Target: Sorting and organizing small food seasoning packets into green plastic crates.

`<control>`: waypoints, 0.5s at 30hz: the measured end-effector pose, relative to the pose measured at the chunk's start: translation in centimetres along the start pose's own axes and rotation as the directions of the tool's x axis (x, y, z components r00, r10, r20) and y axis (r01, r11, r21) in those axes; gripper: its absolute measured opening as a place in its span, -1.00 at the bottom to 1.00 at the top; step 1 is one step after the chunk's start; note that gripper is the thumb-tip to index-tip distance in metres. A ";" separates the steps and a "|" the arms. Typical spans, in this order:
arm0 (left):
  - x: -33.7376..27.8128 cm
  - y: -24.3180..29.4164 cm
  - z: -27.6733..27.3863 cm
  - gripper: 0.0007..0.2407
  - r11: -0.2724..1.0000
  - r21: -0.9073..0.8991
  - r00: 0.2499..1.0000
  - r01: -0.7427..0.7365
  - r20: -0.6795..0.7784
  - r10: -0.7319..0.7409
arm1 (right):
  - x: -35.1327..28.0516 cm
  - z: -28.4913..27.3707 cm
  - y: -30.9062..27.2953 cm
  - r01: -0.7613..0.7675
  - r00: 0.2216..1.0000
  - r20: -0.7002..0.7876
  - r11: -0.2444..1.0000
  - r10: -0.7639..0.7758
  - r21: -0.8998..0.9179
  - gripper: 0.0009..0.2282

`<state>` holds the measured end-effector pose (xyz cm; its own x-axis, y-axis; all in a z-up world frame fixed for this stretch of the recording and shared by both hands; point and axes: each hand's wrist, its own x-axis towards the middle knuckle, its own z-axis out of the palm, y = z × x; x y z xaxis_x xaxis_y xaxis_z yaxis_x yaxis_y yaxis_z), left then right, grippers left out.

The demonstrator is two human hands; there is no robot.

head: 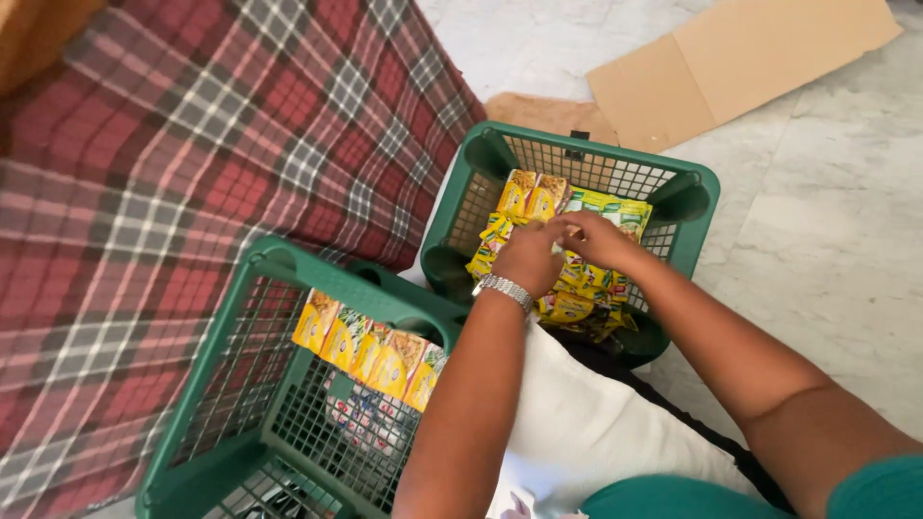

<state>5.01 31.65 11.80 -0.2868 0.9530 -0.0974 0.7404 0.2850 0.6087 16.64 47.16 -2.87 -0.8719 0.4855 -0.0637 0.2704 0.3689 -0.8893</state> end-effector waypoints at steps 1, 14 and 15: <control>0.1 -0.9 0.5 -0.66 1.000 -0.004 1.000 -0.003 0.011 0.003 | 0.3 0.5 0.6 -0.011 1.000 -0.004 1.000 0.011 0.002 -0.65; 1.2 -2.1 1.1 -0.70 0.981 0.016 0.902 0.196 0.390 -0.186 | 10.0 6.3 7.9 -0.058 0.998 -0.010 0.894 0.059 -0.443 -0.31; 1.5 -1.2 0.4 -0.70 0.978 0.017 0.903 0.208 0.381 -0.199 | 10.1 6.2 8.0 -0.043 0.999 -0.018 0.856 0.039 -0.515 -0.30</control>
<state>3.97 32.76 10.58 -0.1744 0.8428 -0.5092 0.6746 0.4790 0.5617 7.48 50.11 -13.41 -0.8532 0.5136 -0.0906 0.4792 0.7033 -0.5251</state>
